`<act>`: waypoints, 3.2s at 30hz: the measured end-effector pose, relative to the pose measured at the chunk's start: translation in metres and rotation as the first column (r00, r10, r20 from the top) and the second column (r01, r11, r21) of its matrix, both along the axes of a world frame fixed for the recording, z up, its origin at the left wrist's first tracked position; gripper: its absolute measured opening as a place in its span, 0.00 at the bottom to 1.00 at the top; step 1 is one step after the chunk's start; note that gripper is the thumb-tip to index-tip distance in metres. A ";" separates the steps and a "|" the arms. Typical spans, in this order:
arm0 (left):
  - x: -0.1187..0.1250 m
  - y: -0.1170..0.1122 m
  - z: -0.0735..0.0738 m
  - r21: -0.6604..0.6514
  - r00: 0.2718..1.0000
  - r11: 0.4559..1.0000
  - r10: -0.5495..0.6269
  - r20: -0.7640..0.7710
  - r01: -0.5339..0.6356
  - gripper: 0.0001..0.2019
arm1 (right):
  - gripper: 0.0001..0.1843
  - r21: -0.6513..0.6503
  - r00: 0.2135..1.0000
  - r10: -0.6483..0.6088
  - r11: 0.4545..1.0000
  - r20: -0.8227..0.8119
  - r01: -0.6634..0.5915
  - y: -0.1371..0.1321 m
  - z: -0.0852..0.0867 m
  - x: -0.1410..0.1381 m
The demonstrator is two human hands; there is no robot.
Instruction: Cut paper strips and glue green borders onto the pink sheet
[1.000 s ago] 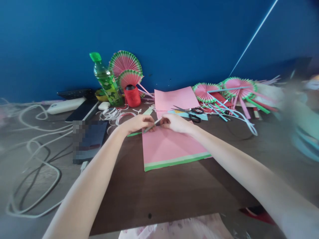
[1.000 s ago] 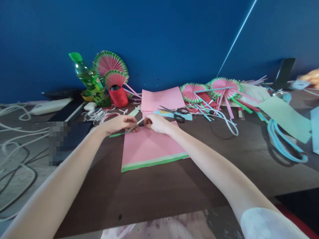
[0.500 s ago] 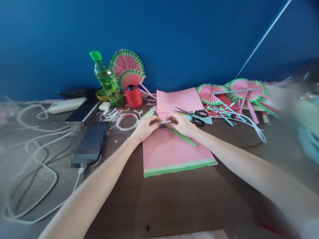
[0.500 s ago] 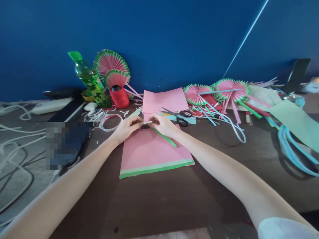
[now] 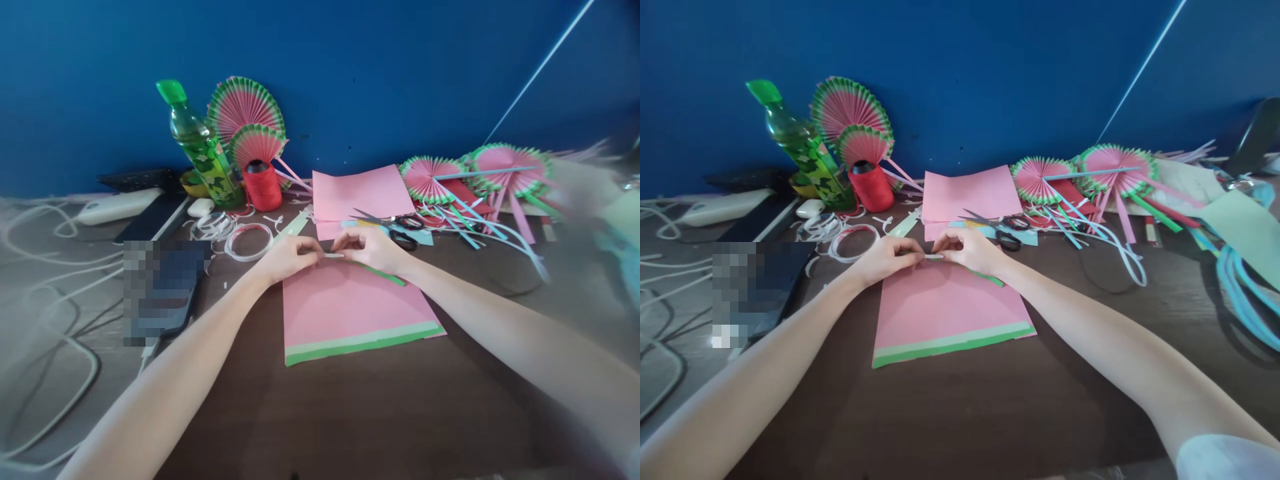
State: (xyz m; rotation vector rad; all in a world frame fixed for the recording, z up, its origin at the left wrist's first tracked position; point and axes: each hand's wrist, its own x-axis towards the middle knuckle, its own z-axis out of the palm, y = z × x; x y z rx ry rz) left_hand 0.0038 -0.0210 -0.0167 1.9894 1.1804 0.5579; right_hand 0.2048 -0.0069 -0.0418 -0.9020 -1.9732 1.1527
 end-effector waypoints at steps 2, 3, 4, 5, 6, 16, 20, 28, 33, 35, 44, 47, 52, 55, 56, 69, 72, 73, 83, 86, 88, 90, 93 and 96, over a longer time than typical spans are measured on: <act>0.000 0.001 0.001 -0.005 0.999 1.000 -0.018 -0.028 0.018 0.08 | 0.07 0.006 1.000 0.002 1.000 0.013 -0.002 -0.001 0.001 0.000; 0.000 0.001 0.001 -0.014 0.999 1.000 -0.028 -0.037 0.027 0.08 | 0.07 0.014 1.000 -0.002 1.000 0.026 0.002 -0.002 0.002 0.000; 0.000 0.001 0.001 -0.025 0.998 0.999 -0.038 -0.044 0.037 0.09 | 0.07 0.023 0.999 -0.007 1.000 0.041 0.006 -0.003 0.002 0.000; 0.000 0.001 0.001 -0.035 0.998 0.998 -0.046 -0.047 0.044 0.10 | 0.07 0.031 0.998 -0.012 0.999 0.054 0.010 -0.003 0.003 0.000; 0.000 0.001 0.001 -0.041 0.997 0.998 -0.051 -0.050 0.049 0.10 | 0.07 0.035 0.998 -0.014 0.999 0.061 0.012 -0.004 0.003 0.000; 0.001 0.000 0.000 -0.012 0.998 1.000 -0.022 -0.060 0.022 0.09 | 0.07 0.027 1.000 0.007 1.000 -0.002 -0.007 -0.003 0.002 0.001; 0.001 -0.001 0.001 -0.011 0.997 1.000 -0.014 -0.073 0.013 0.10 | 0.07 0.023 1.000 0.014 1.000 0.008 -0.014 -0.004 0.003 0.001; 0.003 -0.001 0.001 0.013 0.995 1.000 -0.012 -0.096 0.013 0.09 | 0.08 0.015 1.000 0.016 1.000 0.014 -0.016 -0.003 0.002 0.002; 0.003 -0.001 0.001 0.017 0.995 1.000 -0.010 -0.097 0.012 0.10 | 0.07 0.000 1.000 0.005 1.000 0.010 -0.005 -0.004 0.004 0.001; 0.004 -0.001 0.002 0.017 0.995 1.000 -0.007 -0.103 0.009 0.10 | 0.07 0.000 1.000 0.004 1.000 0.012 -0.004 -0.005 0.005 0.001; 0.005 -0.002 0.000 0.014 0.996 1.000 0.002 -0.094 -0.001 0.09 | 0.07 -0.013 1.000 0.026 1.000 -0.011 -0.026 -0.004 0.002 0.001; 0.005 -0.001 0.000 0.030 0.995 1.000 -0.001 -0.100 0.004 0.08 | 0.07 -0.022 0.999 0.025 0.999 -0.025 -0.025 -0.004 0.001 0.001; 0.005 -0.002 0.001 0.037 0.994 0.999 -0.001 -0.105 0.005 0.08 | 0.07 -0.045 0.999 0.026 0.999 -0.041 -0.028 -0.004 0.001 0.000; 0.006 -0.002 0.000 0.044 0.995 0.999 -0.003 -0.100 0.008 0.07 | 0.06 -0.061 0.998 0.029 0.998 -0.059 -0.033 -0.004 0.001 0.000; 0.006 -0.002 0.000 0.048 0.995 0.999 -0.003 -0.100 0.008 0.07 | 0.07 -0.065 0.997 0.030 0.997 -0.067 -0.035 -0.004 0.000 0.000; 0.006 0.000 -0.004 0.086 0.995 0.996 -0.009 -0.099 0.018 0.08 | 0.08 -0.063 0.996 0.057 0.996 -0.071 -0.062 -0.005 0.001 0.000; 0.006 0.000 -0.004 0.096 0.994 0.995 -0.008 -0.109 0.019 0.09 | 0.08 -0.052 0.997 0.056 0.997 -0.059 -0.059 -0.004 0.001 0.000; 0.006 0.000 -0.004 0.099 0.994 0.995 -0.008 -0.112 0.019 0.09 | 0.08 -0.049 0.997 0.059 0.997 -0.059 -0.061 -0.004 0.000 0.000; 0.007 -0.001 -0.003 0.079 0.994 0.997 0.000 -0.112 0.009 0.09 | 0.08 -0.051 0.997 0.045 0.998 -0.058 -0.048 -0.004 0.001 0.000; 0.007 0.000 -0.004 0.096 0.993 0.995 0.003 -0.116 0.008 0.09 | 0.08 -0.047 0.997 0.052 0.997 -0.054 -0.055 -0.005 0.001 0.001; 0.006 0.000 -0.005 0.113 0.993 0.994 0.004 -0.117 0.010 0.09 | 0.08 -0.049 0.998 0.056 0.997 -0.042 -0.058 -0.006 0.003 0.001; 0.006 0.001 -0.006 0.126 0.993 0.992 0.004 -0.118 0.011 0.09 | 0.08 -0.056 0.998 0.049 0.997 -0.034 -0.051 -0.007 0.006 0.001; 0.006 0.001 -0.007 0.130 0.993 0.992 0.010 -0.114 0.005 0.10 | 0.09 -0.070 0.999 0.035 0.997 -0.031 -0.038 -0.009 0.010 0.001; 0.007 0.000 -0.006 0.129 0.995 0.992 0.014 -0.103 -0.001 0.09 | 0.10 -0.088 0.999 0.038 0.995 -0.034 -0.041 -0.010 0.011 0.000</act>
